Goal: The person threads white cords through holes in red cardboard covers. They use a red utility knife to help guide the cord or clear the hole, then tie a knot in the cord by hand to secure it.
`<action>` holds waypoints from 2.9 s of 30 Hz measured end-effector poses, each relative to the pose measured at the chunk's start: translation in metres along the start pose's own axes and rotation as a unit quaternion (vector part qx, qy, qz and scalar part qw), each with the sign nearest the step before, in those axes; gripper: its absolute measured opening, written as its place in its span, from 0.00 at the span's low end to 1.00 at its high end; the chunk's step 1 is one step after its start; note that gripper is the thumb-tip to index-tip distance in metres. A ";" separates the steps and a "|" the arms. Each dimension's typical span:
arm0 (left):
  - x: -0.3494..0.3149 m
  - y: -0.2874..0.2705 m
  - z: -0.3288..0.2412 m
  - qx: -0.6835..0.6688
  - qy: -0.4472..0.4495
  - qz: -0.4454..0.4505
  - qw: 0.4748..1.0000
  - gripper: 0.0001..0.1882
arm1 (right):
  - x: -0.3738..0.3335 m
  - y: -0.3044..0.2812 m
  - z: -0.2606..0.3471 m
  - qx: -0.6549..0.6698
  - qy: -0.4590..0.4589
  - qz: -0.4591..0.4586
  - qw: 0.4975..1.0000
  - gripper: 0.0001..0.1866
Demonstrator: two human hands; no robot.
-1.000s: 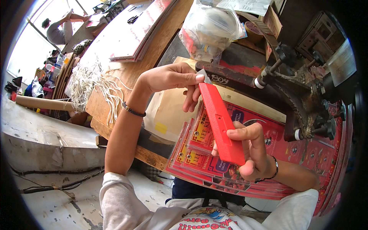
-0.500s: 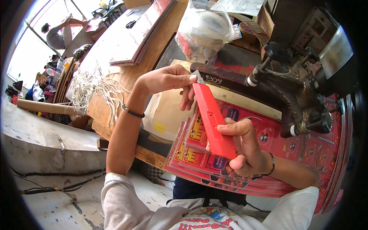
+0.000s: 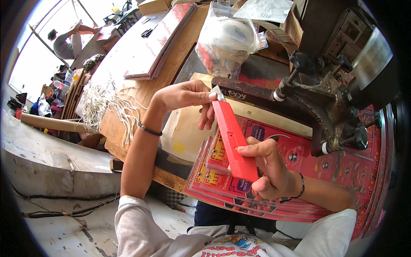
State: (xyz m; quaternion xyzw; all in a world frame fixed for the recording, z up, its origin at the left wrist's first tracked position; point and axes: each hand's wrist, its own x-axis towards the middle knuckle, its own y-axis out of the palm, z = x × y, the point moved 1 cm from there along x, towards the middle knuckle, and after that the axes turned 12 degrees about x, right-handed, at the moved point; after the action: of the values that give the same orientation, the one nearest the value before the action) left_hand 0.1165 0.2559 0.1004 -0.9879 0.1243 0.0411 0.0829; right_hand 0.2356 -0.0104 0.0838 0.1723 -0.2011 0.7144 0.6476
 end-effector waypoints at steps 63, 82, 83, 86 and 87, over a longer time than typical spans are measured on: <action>-0.004 0.000 -0.018 0.117 -0.023 -0.046 0.992 0.30 | 0.007 -0.002 0.004 0.015 0.020 -0.019 1.000 0.34; -0.004 0.000 -0.009 0.064 -0.025 -0.055 0.996 0.29 | 0.009 0.001 0.004 0.000 0.014 -0.024 1.000 0.32; -0.003 0.000 -0.009 0.071 -0.022 -0.083 0.994 0.29 | 0.008 0.001 0.003 0.000 0.014 -0.025 1.000 0.32; -0.008 0.000 -0.012 0.070 -0.037 -0.044 0.996 0.29 | 0.006 0.000 0.001 -0.017 0.013 0.023 1.000 0.32; -0.008 0.000 -0.013 0.070 -0.044 -0.025 0.996 0.29 | 0.006 -0.001 0.001 -0.017 0.013 0.023 0.999 0.32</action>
State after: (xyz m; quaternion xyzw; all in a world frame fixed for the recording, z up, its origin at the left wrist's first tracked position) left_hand 0.1094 0.2558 0.1140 -0.9798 0.0985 0.0734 0.1578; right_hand 0.2358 -0.0055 0.0880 0.1471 -0.2090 0.7278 0.6364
